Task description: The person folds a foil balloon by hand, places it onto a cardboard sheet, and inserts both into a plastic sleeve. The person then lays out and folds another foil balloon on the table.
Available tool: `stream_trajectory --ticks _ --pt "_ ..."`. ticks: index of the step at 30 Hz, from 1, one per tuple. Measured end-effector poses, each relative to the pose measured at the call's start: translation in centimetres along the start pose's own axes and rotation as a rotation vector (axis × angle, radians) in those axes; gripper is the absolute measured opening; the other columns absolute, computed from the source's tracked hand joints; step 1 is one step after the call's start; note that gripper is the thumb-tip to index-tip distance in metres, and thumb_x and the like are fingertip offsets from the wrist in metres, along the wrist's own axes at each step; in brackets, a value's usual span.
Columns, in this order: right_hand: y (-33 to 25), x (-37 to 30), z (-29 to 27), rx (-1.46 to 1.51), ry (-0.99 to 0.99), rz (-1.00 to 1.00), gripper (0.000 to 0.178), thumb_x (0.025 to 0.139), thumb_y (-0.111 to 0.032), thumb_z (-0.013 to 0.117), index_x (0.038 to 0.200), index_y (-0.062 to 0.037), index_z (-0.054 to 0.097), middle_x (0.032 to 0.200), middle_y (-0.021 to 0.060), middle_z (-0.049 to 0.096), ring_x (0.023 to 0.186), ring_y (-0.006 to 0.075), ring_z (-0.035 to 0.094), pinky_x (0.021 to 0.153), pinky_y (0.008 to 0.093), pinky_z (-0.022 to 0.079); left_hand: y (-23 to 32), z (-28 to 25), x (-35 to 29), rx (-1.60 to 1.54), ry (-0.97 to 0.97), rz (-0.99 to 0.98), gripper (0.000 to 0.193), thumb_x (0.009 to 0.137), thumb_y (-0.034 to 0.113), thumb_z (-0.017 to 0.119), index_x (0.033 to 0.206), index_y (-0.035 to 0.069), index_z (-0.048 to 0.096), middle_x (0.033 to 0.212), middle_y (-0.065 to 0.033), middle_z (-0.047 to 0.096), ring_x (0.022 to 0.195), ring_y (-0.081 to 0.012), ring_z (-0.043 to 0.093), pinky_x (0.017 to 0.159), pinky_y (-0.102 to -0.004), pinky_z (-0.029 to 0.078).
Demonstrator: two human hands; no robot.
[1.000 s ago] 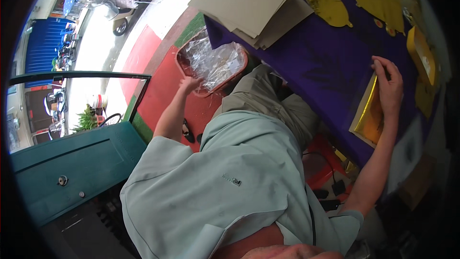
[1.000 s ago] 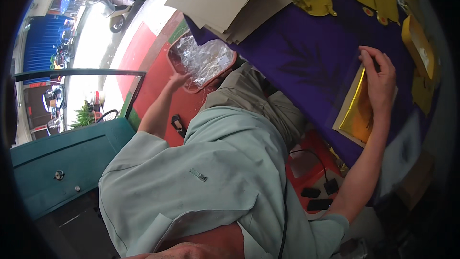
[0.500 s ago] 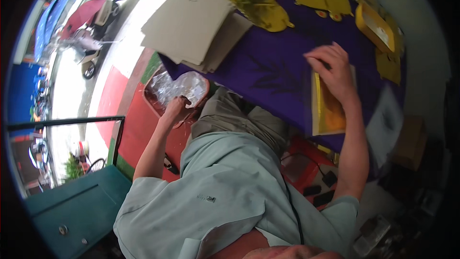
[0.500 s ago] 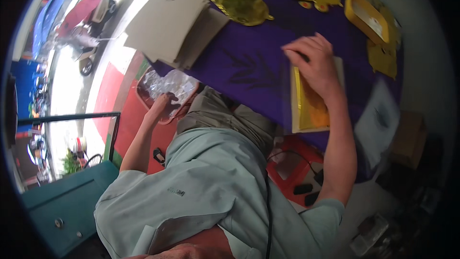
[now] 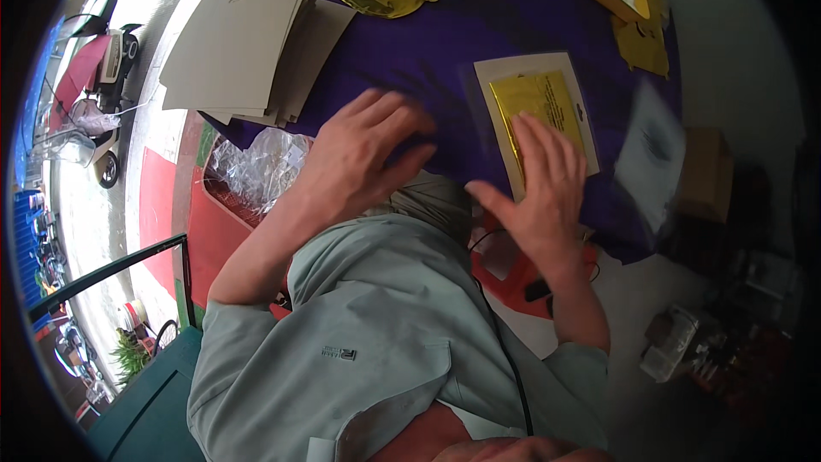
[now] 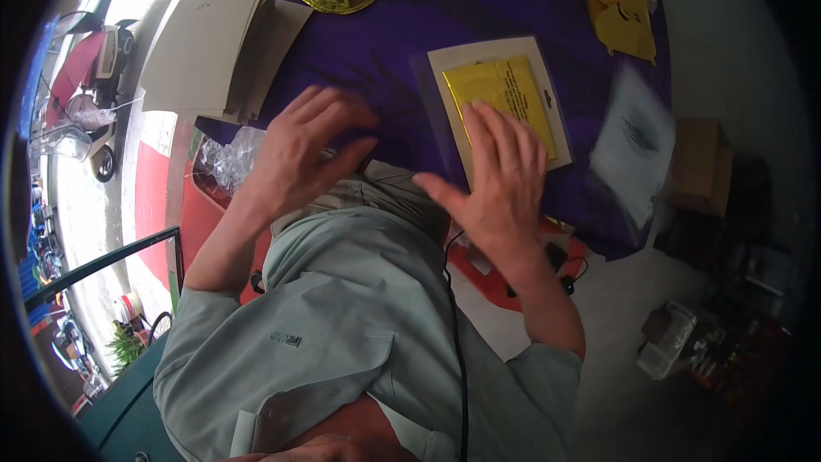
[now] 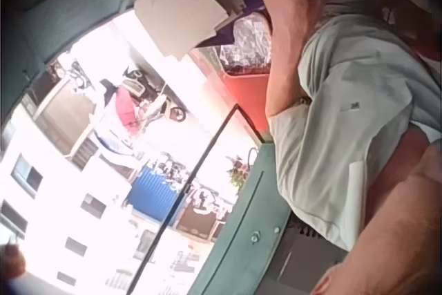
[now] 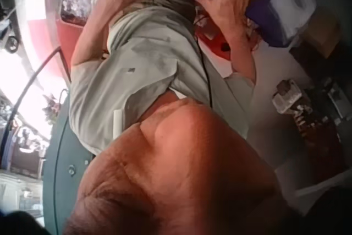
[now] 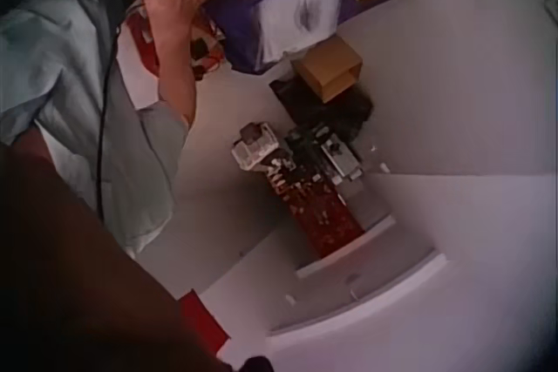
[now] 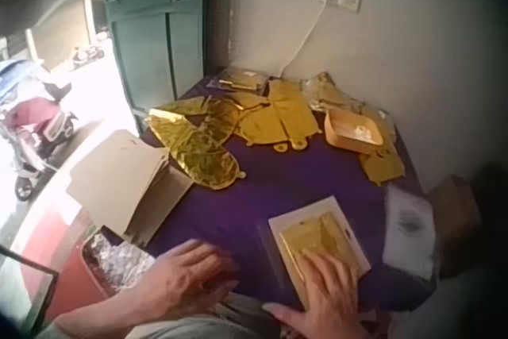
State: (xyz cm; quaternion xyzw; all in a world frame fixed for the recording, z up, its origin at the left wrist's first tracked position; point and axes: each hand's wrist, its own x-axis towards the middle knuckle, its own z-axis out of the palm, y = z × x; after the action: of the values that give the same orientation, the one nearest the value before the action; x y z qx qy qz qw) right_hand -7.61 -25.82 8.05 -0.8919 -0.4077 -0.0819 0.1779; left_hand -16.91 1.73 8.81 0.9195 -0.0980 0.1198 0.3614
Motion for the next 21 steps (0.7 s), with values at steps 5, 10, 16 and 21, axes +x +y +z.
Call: stream_trajectory --ticks 5,10,16,21 --pt "-0.7 -3.2 2.6 -0.113 0.011 0.144 0.104 0.090 -0.056 0.086 0.169 -0.0025 0.044 0.173 0.0168 0.043 0.158 0.0391 0.042 0.131 0.0602 0.029 -2.8 4.3 5.6 0.185 0.087 0.141 0.055 0.098 0.021 0.079 0.148 0.006 0.061 0.155 -0.0164 0.062 0.146 -0.0394 0.056 0.122 -0.0509 0.047" --pt "1.1 -4.2 2.3 -0.072 -0.017 0.101 0.101 0.089 -0.046 0.089 0.170 -0.0063 0.044 0.173 0.0186 0.042 0.160 0.0415 0.039 0.133 0.0622 0.027 -3.4 5.6 6.5 0.234 -0.051 0.171 0.068 0.099 0.029 0.078 0.157 0.005 0.055 0.164 -0.0181 0.054 0.157 -0.0401 0.046 0.133 -0.0523 0.035" --pt "4.4 -6.1 1.1 -0.035 0.171 0.022 0.087 0.080 -0.028 0.098 0.156 -0.0103 0.060 0.164 0.0142 0.051 0.151 0.0383 0.050 0.126 0.0580 0.041 1.3 6.1 0.9 0.313 -0.041 0.042 0.074 0.094 0.035 0.083 0.156 0.005 0.057 0.160 -0.0164 0.056 0.153 -0.0404 0.049 0.129 -0.0561 0.039" --pt "5.5 -8.0 1.3 -0.062 0.241 -0.048 0.062 0.083 -0.023 0.095 0.141 -0.0144 0.073 0.149 0.0093 0.062 0.139 0.0333 0.060 0.121 0.0554 0.046 2.4 6.5 -0.3 0.228 -0.051 0.012 0.076 0.087 0.028 0.089 0.154 0.009 0.059 0.156 -0.0140 0.057 0.150 -0.0400 0.052 0.127 -0.0574 0.041"
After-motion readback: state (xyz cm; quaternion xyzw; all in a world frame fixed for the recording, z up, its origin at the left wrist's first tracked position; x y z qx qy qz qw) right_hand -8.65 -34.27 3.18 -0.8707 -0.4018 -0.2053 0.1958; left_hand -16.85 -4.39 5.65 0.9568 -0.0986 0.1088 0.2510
